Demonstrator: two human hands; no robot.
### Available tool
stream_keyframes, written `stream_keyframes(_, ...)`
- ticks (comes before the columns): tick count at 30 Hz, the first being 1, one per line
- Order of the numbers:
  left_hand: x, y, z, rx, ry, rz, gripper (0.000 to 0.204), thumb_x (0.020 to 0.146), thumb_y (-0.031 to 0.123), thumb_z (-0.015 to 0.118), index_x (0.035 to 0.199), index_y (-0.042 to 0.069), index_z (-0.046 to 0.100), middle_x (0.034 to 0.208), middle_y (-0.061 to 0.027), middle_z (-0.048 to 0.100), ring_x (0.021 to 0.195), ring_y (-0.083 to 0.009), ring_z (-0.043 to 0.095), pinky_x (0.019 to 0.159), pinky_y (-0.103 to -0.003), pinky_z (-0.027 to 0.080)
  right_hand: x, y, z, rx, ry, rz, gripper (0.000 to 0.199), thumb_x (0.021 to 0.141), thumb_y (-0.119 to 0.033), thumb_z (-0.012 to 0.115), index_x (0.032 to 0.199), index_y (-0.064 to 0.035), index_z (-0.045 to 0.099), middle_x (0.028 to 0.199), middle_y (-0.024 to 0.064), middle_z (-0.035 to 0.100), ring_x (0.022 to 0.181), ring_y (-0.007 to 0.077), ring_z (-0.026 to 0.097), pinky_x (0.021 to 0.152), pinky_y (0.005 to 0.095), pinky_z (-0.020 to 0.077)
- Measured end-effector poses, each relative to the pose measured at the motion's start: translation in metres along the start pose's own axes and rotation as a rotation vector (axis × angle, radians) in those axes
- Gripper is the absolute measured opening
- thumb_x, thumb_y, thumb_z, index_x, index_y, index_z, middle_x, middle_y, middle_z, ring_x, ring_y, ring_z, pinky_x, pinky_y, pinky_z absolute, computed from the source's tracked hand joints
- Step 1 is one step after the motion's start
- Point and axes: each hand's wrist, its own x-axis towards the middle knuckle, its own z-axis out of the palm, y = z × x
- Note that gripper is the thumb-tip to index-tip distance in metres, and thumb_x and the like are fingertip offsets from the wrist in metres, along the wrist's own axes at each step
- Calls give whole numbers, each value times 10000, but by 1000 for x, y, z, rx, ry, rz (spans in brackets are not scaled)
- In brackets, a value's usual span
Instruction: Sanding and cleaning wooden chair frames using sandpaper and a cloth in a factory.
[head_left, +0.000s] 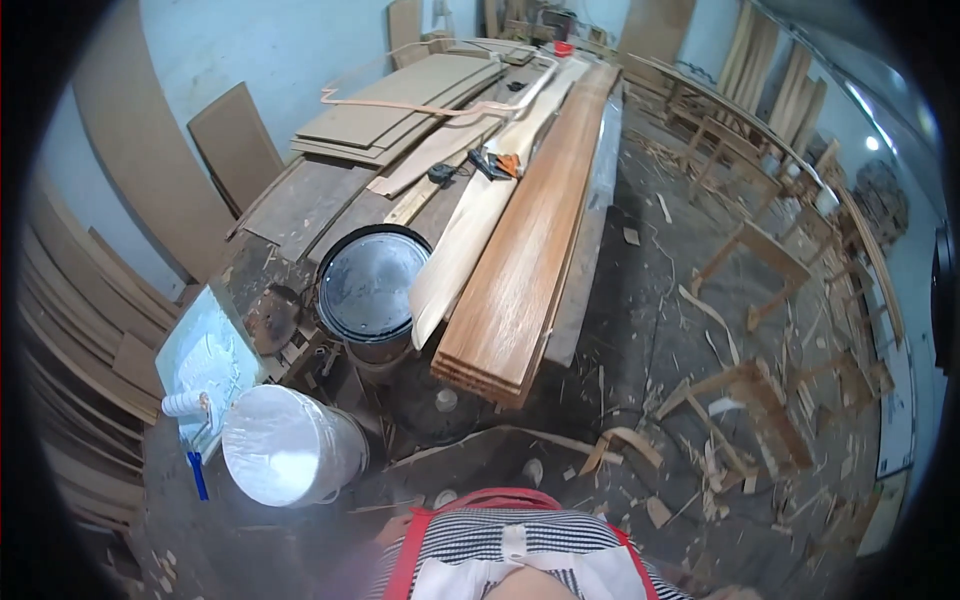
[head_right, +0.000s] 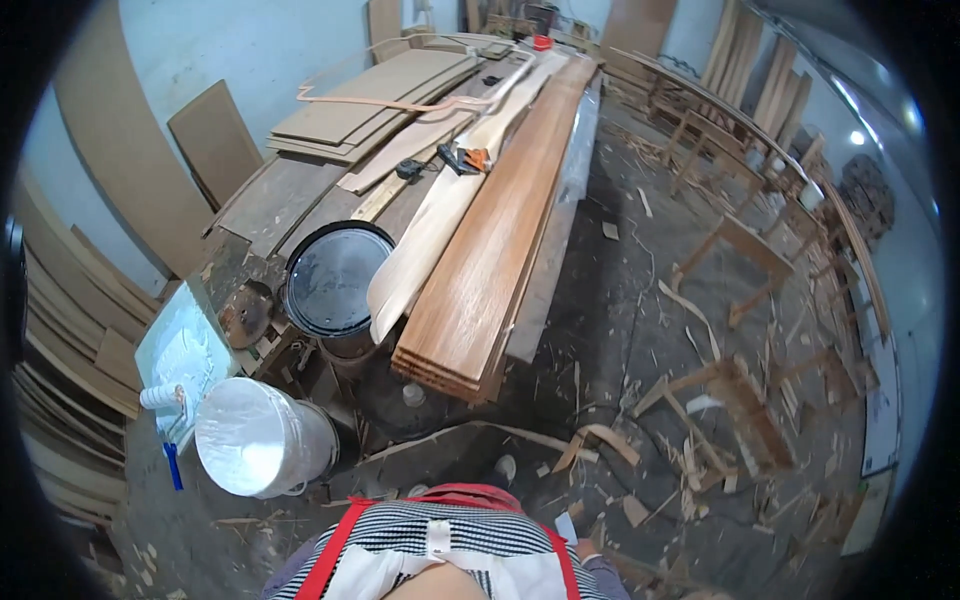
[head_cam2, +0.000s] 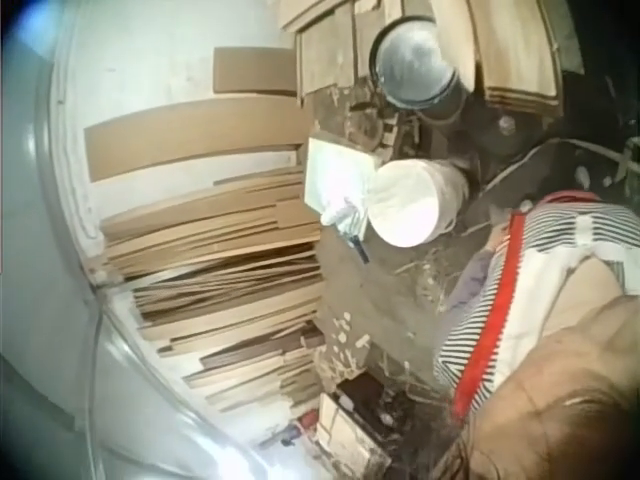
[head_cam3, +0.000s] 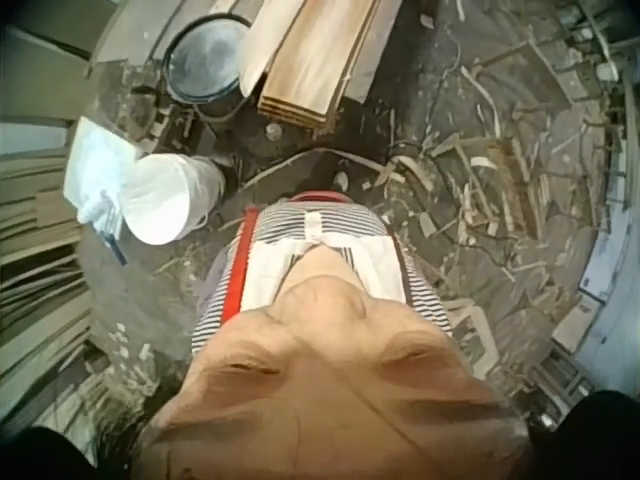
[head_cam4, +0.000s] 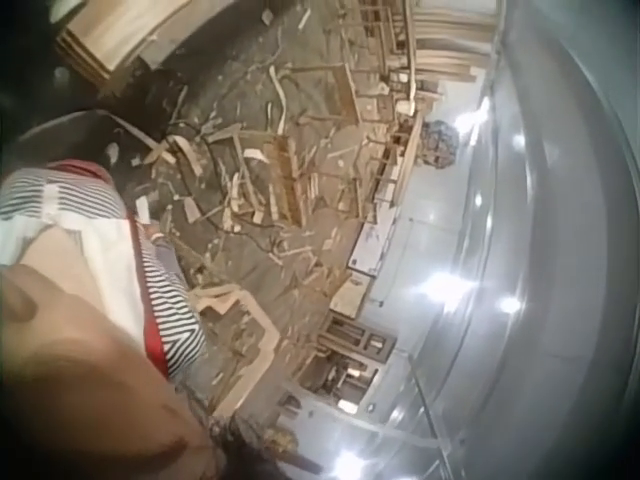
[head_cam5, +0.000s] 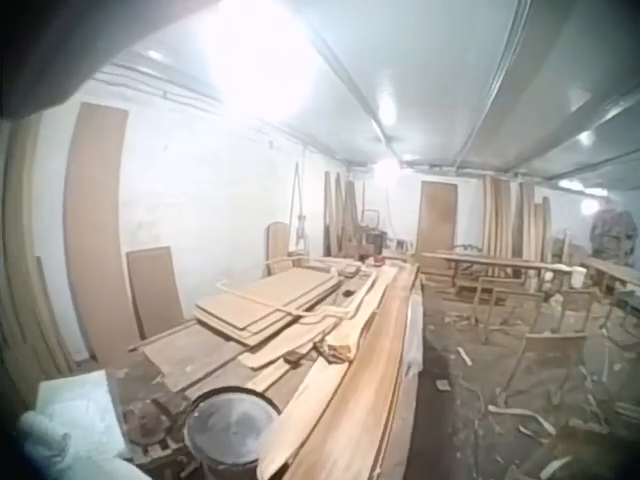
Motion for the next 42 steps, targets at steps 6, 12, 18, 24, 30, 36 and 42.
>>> stream_keyframes(6,3,71,49,-72,181,-81,327,896,317,652,1127,89,694,1011,-103,726,925,-176,675,827,-323,509,98,-107,-181,61,203,-218,370,796,-314,628,994,-11,705,887,243,687,874,406,666,748,464,514)
stream_keyframes(12,-59,65,102,-197,386,-151,317,871,313,685,1090,84,706,982,-98,730,894,-179,679,808,-326,513,174,-284,-306,-174,-396,-428,371,839,-314,642,1023,2,701,852,120,711,777,233,667,697,401,514)
stream_keyframes(18,-99,27,161,-378,611,-88,309,847,309,718,1052,79,718,953,-93,734,863,-181,682,790,-329,517,144,-346,-234,-529,-719,-530,406,866,-315,698,1154,-30,677,1018,101,716,936,215,667,842,356,520)
stream_keyframes(24,-162,-29,141,-336,812,-76,194,823,241,731,885,58,718,848,-96,719,793,-171,669,716,-341,513,59,-403,-96,-520,-703,-727,436,876,-289,686,1210,-17,616,1102,160,673,1006,277,645,877,376,508)
stream_keyframes(30,-279,-96,116,-546,1114,-174,188,823,227,713,855,42,701,798,-114,690,751,-188,660,667,-323,504,-79,-501,18,-483,-906,-918,475,887,-263,675,1266,-4,555,1186,219,630,1075,340,623,912,397,495)
stream_keyframes(36,-339,-142,129,-532,1271,-319,197,828,224,703,860,30,682,794,-118,684,743,-183,657,673,-317,507,-199,-634,126,-915,-688,-1280,428,889,-232,629,1229,15,549,1163,303,587,1088,449,578,904,474,488)
stream_keyframes(42,-363,-149,113,-1049,1242,-484,248,865,268,674,983,50,679,869,-121,708,819,-241,679,730,-399,530,-301,-712,245,-927,-1098,-1682,421,861,-219,614,1212,8,558,1132,301,587,1063,460,566,917,499,467)
